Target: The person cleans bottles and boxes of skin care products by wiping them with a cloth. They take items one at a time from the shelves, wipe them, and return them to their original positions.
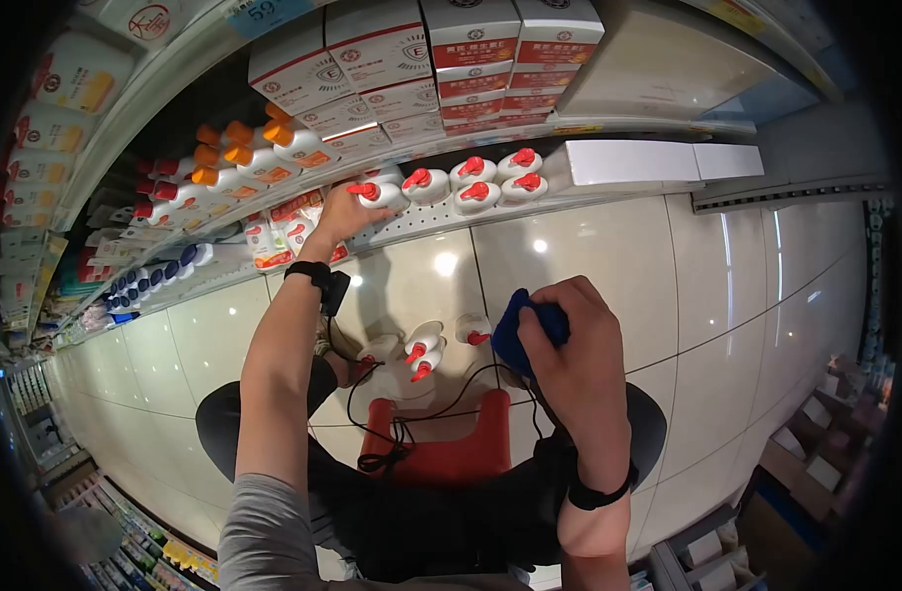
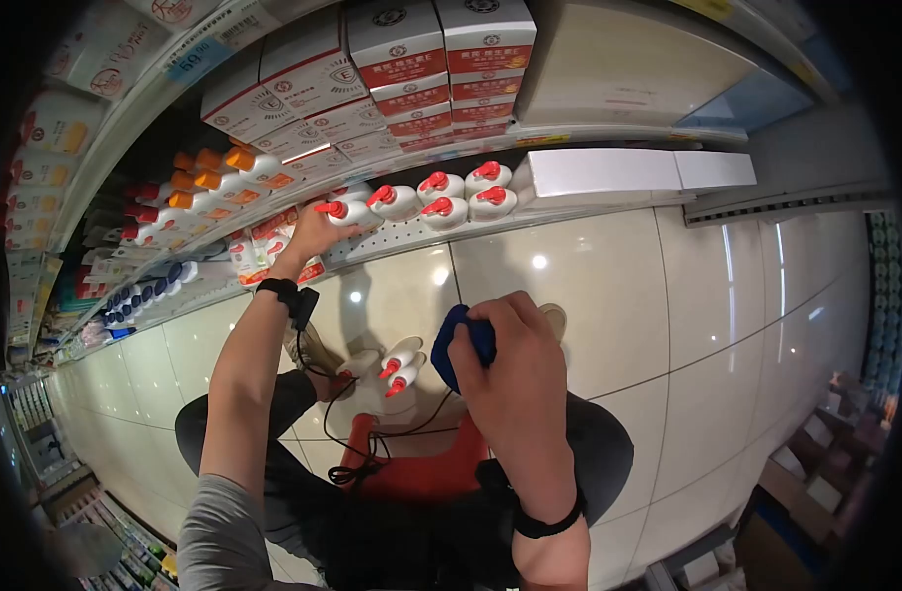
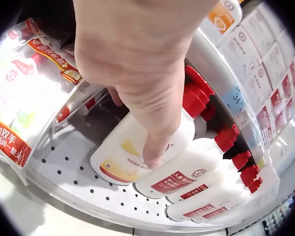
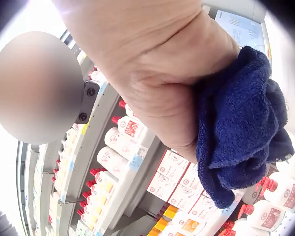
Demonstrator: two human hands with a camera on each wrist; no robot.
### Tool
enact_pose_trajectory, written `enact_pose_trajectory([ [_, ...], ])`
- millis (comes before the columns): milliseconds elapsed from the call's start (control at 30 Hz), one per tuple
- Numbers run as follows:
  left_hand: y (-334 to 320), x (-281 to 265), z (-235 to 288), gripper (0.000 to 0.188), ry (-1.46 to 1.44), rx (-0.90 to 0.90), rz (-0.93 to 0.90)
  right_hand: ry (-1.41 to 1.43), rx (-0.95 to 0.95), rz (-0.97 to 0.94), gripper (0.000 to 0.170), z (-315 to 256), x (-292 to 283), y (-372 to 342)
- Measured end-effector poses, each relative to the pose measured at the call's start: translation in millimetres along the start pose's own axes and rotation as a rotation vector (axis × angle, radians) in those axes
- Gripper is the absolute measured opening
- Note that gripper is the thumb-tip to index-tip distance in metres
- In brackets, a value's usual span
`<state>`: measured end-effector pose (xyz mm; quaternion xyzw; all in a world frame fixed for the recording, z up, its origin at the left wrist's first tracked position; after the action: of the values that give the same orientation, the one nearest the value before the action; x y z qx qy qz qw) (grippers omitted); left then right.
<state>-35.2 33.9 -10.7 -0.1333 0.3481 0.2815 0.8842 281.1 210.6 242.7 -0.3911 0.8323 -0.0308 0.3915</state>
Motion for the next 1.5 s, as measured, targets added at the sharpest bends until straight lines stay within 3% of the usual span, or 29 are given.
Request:
enact_pose_trajectory([
  [300,-2,10,-10,0.052,-0.097,0.054,0.058,-0.028,-0.018,-0.022,0.017,-3,11,1],
  [367,-5,9,-8,0.051,0.112,0.112,0.095,-0.038,-0.022,-0.02,0.017,-3,11,1],
  [433,-17,13,-8,0.054,0.133,0.043,0.033,-0.027,-0.001,-0.029,0.017,-2,11,2],
  [533,-53,6,-4,0.052,0.194,0.127,0.532,0.008,0.003,-0.024,0.018,0,9,3],
  [567,-72,15,-4,0.052,0.197,0.13,0.527,0.027,-0.012,-0.015,0.018,0,6,2],
  [633,-114,27,-2,0.044,-0.022,-0.117,0.56,0.041,-0.007,-0.012,0.018,0,4,3],
  [667,-127,31,7,0.044,-0.02,-0.116,0.551,0.033,-0.046,0.007,0.018,1,3,3],
  [733,-148,56,20,0.043,-0.161,-0.209,0.233,0.047,-0.069,0.019,0.019,4,1,2],
  [767,-157,60,27,0.043,-0.161,-0.214,0.22,0.048,-0.055,0.016,0.019,5,0,3],
  [833,-175,71,40,0.046,0.032,-0.146,-0.019,0.052,-0.047,0.019,0.02,8,-3,2],
  [867,-188,78,31,0.056,0.174,-0.117,-0.17,0.056,-0.041,0.029,0.022,10,-4,2],
  [900,-198,79,31,0.056,0.176,-0.112,-0.177,0.06,-0.035,0.033,0.022,12,-6,0],
  [967,-229,87,30,0.068,0.327,-0.175,-0.502,0.088,-0.054,0.055,0.024,13,-11,-4],
  [1100,-262,107,9,0.072,0.446,-0.243,-0.707,0.093,-0.085,0.077,0.022,18,-16,-13],
  [1233,-272,133,-36,0.061,0.547,-0.257,-0.634,0.088,-0.087,0.091,0.022,22,-19,-12],
  [1267,-271,132,-41,0.048,0.514,-0.205,-0.543,0.06,-0.071,0.081,0.022,22,-19,-11],
  [1300,-269,127,-40,0.048,0.511,-0.204,-0.545,0.032,-0.058,0.067,0.021,22,-18,-10],
  [1367,-260,105,-32,0.038,0.29,-0.273,-0.325,0.023,-0.035,0.053,0.022,19,-16,-11],
  [1500,-240,53,-20,0.041,0.193,-0.36,-0.229,0.013,-0.066,0.011,0.02,12,-5,-8],
])
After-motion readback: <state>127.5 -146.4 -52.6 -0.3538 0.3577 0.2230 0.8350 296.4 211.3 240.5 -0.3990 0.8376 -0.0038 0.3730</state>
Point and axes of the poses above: each hand's wrist, its own y-axis towards the middle knuckle, its own x-axis out of the palm, z = x × y, the point moved 5 cm from there along y, towards the middle knuckle, and after that the axes turned 14 degrees about x, right-handed, at the moved point
